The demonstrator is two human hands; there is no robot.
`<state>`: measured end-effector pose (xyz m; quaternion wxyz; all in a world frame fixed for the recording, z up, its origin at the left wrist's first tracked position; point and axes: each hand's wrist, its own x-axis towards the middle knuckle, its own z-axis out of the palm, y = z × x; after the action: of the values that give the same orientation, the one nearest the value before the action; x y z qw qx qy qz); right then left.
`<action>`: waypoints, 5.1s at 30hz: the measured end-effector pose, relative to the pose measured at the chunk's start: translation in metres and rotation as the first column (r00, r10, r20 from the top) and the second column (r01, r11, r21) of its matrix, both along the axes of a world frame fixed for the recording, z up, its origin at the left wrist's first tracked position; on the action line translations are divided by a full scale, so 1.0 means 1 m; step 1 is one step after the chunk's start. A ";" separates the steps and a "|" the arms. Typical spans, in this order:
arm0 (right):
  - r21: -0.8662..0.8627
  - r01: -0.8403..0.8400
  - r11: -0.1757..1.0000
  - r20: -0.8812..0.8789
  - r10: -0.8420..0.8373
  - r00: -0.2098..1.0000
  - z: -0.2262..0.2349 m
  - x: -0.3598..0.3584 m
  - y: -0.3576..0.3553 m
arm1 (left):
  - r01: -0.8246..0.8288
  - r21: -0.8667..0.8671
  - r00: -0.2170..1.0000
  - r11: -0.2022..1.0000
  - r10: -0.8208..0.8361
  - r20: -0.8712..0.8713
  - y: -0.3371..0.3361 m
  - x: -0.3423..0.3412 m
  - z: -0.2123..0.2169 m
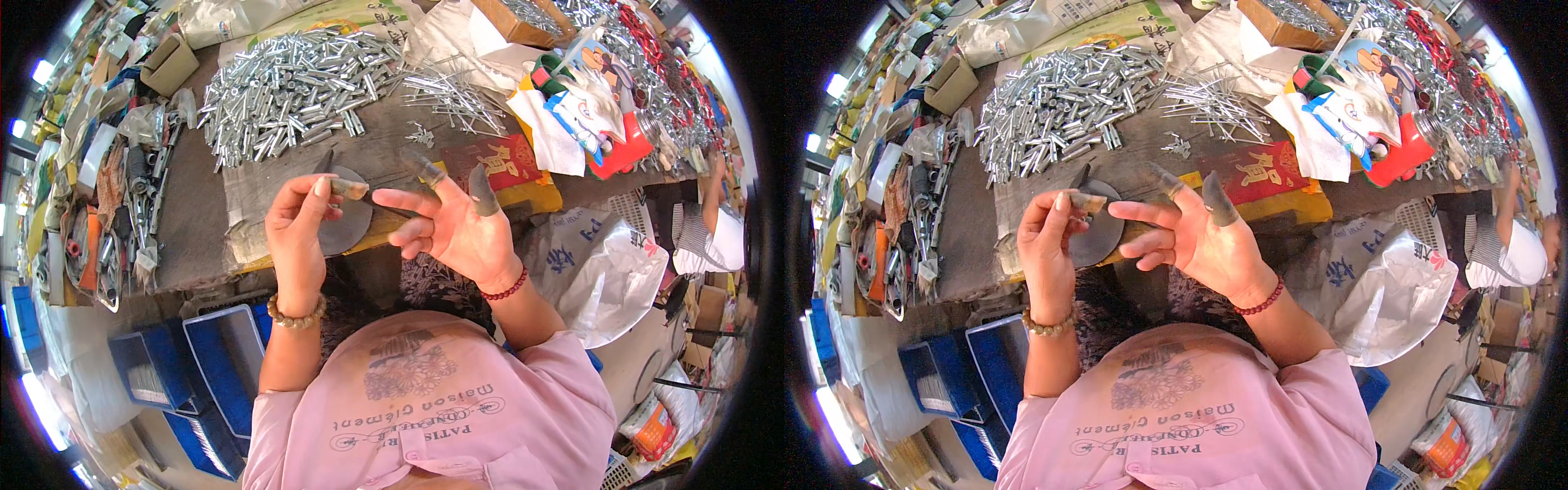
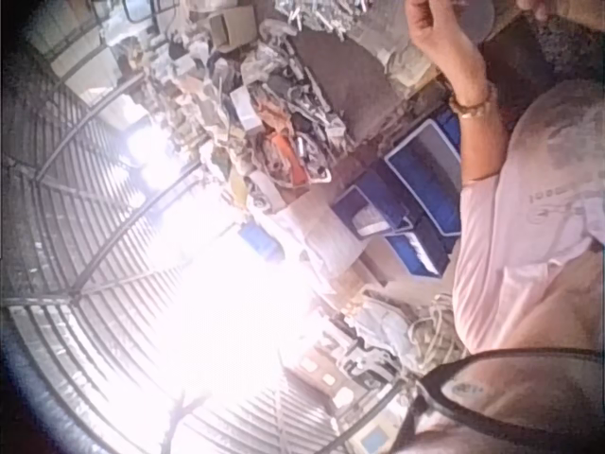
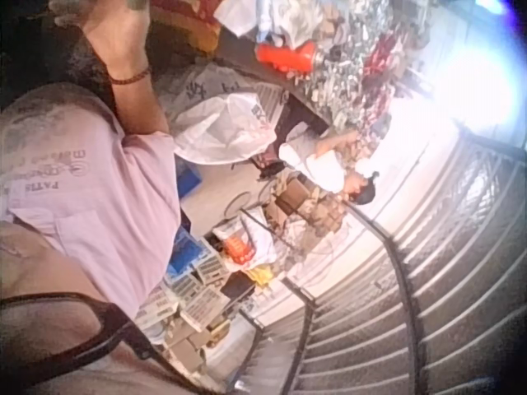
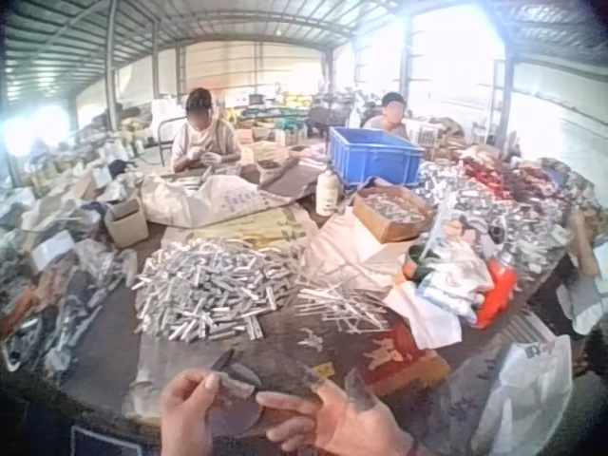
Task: The person puts finger guards on their fingers, assembles fasteners by inserting metal pins into metal anchor sleeves, and places the assembled parts into a blue bin.
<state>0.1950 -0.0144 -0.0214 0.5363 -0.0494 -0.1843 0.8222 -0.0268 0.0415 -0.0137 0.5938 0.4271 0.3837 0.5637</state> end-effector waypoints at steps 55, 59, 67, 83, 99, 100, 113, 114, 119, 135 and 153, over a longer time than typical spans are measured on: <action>0.193 0.011 0.981 0.679 -0.141 0.720 0.019 -0.010 -0.025 | 0.028 0.673 0.546 0.740 0.552 -0.630 0.011 0.001 0.020; 0.294 0.219 0.930 0.662 -0.363 0.655 0.026 -0.015 -0.024 | 0.006 0.609 0.563 0.793 0.500 -0.658 0.004 -0.002 0.022; 0.286 0.267 0.920 0.672 -0.391 0.629 0.024 -0.013 -0.014 | 0.029 0.600 0.569 0.800 0.480 -0.668 -0.003 -0.006 0.020; 0.200 0.149 0.968 0.556 -0.238 0.797 0.026 -0.023 -0.017 | 0.161 0.715 0.586 0.680 0.517 -0.624 -0.010 -0.003 0.022; 0.541 0.124 0.832 0.619 -0.494 0.610 0.012 -0.043 -0.023 | 0.092 0.627 0.614 0.774 0.452 -0.647 -0.033 0.018 0.022; 0.574 0.101 0.813 0.624 -0.513 0.590 0.011 -0.044 -0.024 | 0.092 0.629 0.612 0.772 0.454 -0.647 -0.032 0.019 0.023; 0.793 0.175 0.584 0.536 -0.804 0.257 0.001 -0.030 -0.019 | 0.111 0.618 0.712 0.778 0.372 -0.596 -0.040 0.012 0.023; 0.878 -0.083 0.471 0.477 -0.874 0.088 0.011 -0.021 -0.014 | 0.079 0.571 0.706 0.817 0.359 -0.611 -0.041 0.006 0.029; 0.771 -0.465 0.435 0.392 -0.900 -0.192 0.035 -0.012 -0.016 | 0.176 0.281 0.773 0.943 0.044 -0.633 -0.027 -0.007 0.049; 0.628 -0.704 0.333 0.193 -0.942 -0.274 0.037 -0.028 -0.014 | 0.229 0.446 0.653 0.865 0.203 -0.729 -0.026 0.011 0.050; 0.602 0.148 0.785 0.583 -0.558 0.590 0.009 -0.059 -0.010 | 0.061 0.508 0.719 0.859 0.315 -0.619 -0.034 0.013 0.034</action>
<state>0.1361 -0.0242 -0.0123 0.5664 -0.2747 -0.5729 0.5249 -0.0136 0.0072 0.0200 0.2389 0.7124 0.4468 0.4856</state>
